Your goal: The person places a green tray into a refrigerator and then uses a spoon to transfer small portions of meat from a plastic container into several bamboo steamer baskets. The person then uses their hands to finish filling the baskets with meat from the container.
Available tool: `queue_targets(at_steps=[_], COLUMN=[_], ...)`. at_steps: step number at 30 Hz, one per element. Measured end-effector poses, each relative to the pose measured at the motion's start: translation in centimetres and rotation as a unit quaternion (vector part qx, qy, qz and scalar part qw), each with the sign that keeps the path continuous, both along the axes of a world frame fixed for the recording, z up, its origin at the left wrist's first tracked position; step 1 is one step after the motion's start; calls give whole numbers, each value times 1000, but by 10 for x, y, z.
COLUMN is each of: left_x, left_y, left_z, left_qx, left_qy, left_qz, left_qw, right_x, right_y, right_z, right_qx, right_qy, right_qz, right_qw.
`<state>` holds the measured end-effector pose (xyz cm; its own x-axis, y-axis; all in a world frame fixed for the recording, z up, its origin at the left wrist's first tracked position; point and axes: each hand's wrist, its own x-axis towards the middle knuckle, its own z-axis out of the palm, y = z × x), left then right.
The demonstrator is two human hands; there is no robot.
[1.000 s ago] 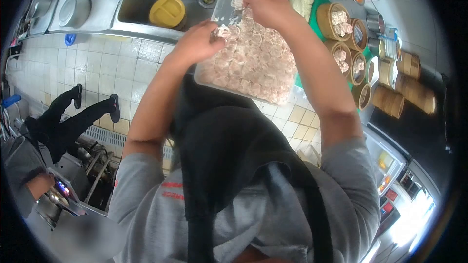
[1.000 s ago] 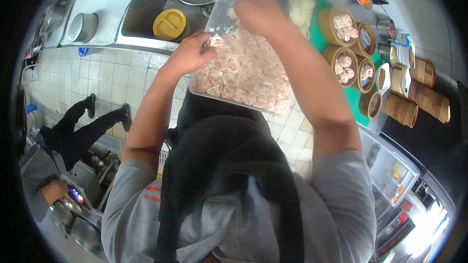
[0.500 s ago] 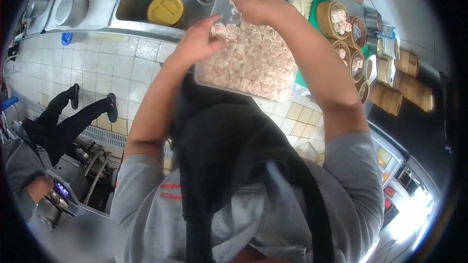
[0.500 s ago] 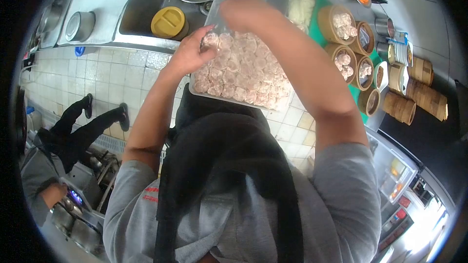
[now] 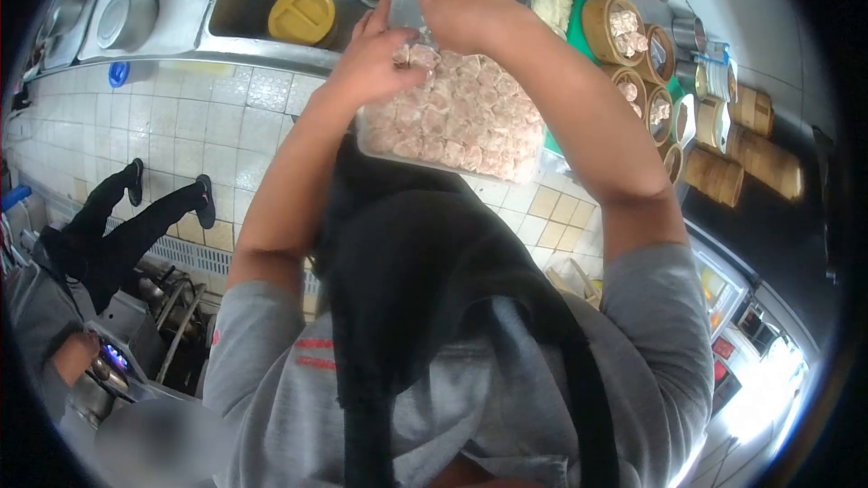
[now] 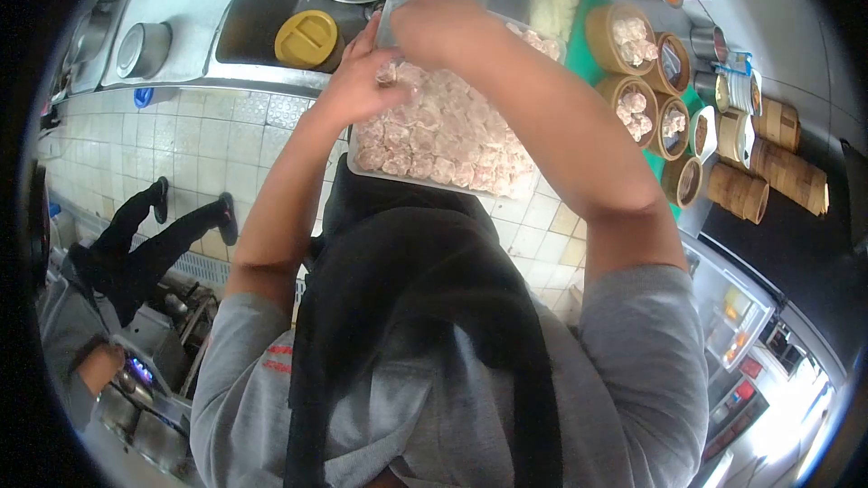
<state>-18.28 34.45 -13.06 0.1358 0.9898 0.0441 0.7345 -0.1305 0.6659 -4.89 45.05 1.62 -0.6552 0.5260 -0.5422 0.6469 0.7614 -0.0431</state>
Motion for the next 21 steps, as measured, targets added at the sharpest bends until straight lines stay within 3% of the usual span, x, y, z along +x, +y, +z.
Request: queue_targets(at_steps=[8, 11, 15, 19, 21], left_x=[0, 0, -2, -1, -2], left_y=[11, 10, 8, 6, 6], left_z=[13, 8, 5, 3, 4], left_qx=[-106, -103, -102, -94, -81], left_qy=[-28, -56, -105, -183, -157], left_qz=[-7, -4, -5, 13, 2], left_qw=[994, 993, 989, 979, 984], right_x=[2, 8, 14, 7, 4], right_y=[9, 21, 23, 23, 20], right_z=[-6, -42, -62, -39, -29], right_qx=[75, 62, -14, -41, -44], right_qy=[24, 13, 30, -28, -33], right_qz=[-23, 36, 10, 6, 2], right_qw=[997, 997, 999, 999, 998])
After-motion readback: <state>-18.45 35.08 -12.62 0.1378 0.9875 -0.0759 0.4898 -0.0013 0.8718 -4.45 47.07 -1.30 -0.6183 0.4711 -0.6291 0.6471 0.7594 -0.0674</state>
